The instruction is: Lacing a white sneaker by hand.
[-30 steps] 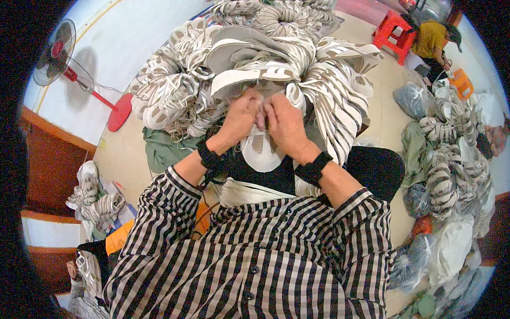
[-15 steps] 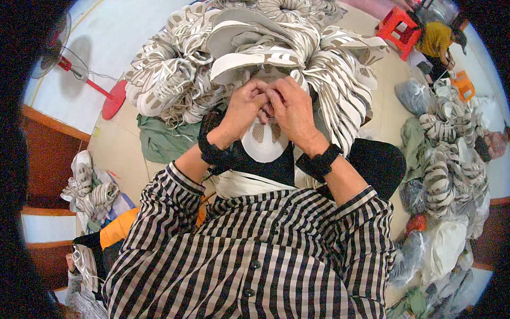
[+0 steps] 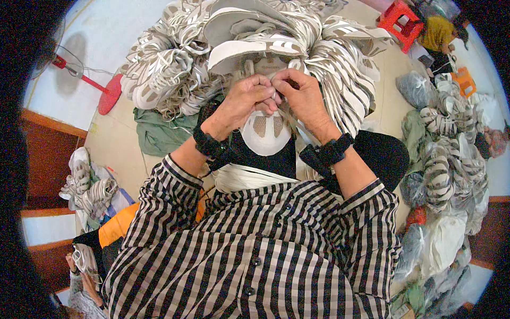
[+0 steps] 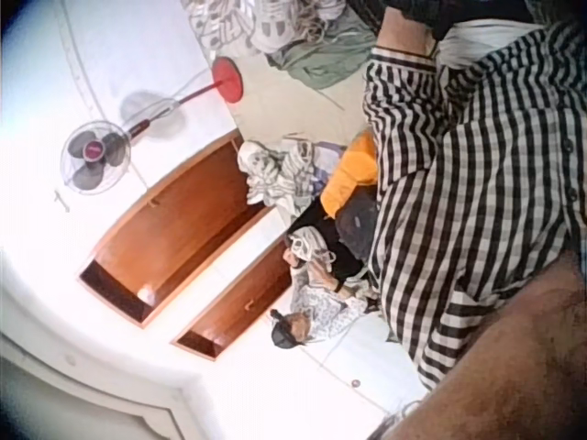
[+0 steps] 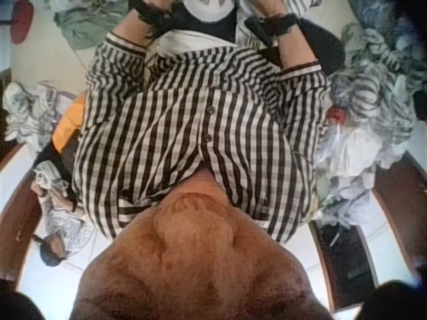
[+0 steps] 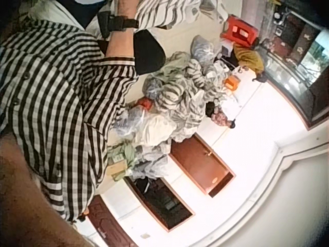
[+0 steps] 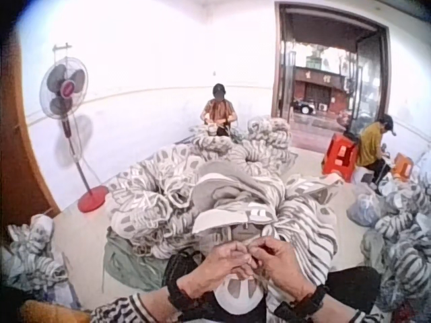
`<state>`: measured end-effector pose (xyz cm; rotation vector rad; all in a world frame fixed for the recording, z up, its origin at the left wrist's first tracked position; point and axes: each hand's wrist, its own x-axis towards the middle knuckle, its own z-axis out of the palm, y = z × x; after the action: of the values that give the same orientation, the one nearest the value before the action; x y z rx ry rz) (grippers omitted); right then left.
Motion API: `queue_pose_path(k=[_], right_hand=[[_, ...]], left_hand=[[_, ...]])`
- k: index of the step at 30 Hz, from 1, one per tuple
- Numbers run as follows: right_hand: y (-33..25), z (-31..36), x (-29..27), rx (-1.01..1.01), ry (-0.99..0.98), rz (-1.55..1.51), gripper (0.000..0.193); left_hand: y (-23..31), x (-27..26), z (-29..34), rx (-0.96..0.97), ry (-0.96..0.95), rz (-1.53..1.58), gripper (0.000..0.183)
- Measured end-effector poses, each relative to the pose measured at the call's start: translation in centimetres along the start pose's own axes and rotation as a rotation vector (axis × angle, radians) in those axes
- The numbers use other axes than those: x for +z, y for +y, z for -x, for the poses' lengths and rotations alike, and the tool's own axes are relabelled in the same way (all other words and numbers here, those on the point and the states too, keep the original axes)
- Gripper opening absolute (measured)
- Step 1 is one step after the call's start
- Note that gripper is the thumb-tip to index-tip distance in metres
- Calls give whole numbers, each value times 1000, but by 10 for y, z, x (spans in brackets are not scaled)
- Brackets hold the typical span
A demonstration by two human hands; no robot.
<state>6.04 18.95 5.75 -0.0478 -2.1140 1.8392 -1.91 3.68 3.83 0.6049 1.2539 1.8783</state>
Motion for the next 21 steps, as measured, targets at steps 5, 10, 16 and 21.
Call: queue_pose_path(k=[5, 10, 16, 21], right_hand=[[-4, -6, -10, 12, -40, 92, 15], [-5, -21, -14, -126, -167, 354, 23], [-6, -21, -14, 82, -232, 202, 23], [-12, -23, -17, 70, -310, 300, 27]], left_hand=[[4, 1, -2, -42, -8, -94, 13], [13, 6, 2, -87, -20, -280, 12], [52, 29, 48, -108, -89, -320, 11], [145, 46, 134, 52, -114, -315, 13]])
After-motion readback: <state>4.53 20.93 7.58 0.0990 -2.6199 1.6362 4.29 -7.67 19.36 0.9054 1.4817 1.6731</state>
